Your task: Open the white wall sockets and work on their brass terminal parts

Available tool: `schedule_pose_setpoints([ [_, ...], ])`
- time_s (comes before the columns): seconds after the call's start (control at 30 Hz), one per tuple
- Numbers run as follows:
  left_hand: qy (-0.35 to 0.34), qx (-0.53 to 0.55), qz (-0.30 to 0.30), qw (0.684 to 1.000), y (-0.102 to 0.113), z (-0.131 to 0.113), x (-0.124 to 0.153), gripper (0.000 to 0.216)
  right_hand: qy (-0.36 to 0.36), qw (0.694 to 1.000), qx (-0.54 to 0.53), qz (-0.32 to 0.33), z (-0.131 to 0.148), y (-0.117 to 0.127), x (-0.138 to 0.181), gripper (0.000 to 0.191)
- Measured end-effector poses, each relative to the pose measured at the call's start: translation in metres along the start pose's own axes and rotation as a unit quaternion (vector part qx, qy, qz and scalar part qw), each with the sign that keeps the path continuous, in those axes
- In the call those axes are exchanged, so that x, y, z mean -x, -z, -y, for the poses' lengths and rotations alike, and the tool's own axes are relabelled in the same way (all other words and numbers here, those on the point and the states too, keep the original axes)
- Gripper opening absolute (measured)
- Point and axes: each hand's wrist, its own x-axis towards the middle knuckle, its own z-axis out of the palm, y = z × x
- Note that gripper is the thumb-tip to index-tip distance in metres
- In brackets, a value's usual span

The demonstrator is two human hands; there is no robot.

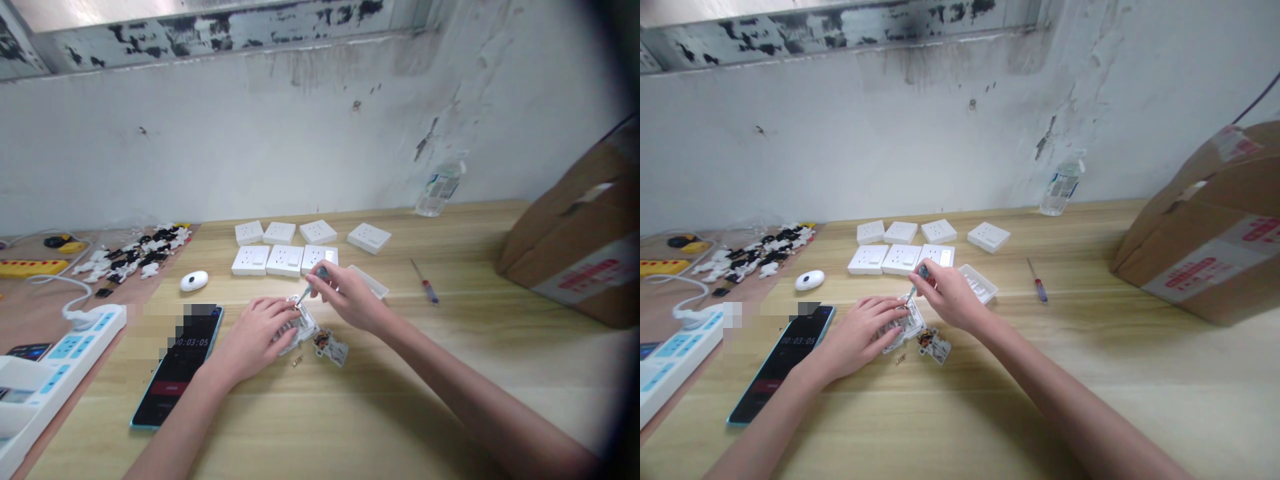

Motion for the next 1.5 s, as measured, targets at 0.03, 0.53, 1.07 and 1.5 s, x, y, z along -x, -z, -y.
schedule_pose_setpoints([
  [0.03, 0.0, 0.001, 0.002, 1.0, 0.0, 0.0, 0.0, 0.033, -0.001, 1.0, 0.001, 0.001, 0.0, 0.0, 0.0, 0.025],
  [0.53, 0.007, -0.02, 0.008, 1.0, -0.005, 0.004, 0.001, 0.039, -0.039, 0.997, 0.064, -0.02, 0.01, -0.004, -0.012, 0.023],
  [1.07, 0.005, -0.009, -0.002, 1.0, -0.008, 0.006, 0.0, 0.039, 0.004, 0.976, 0.215, 0.04, 0.029, -0.003, -0.027, 0.018],
  [1.5, 0.019, 0.014, 0.008, 1.0, -0.002, 0.004, 0.002, 0.04, 0.018, 0.982, 0.18, 0.062, 0.029, 0.018, -0.019, 0.023],
])
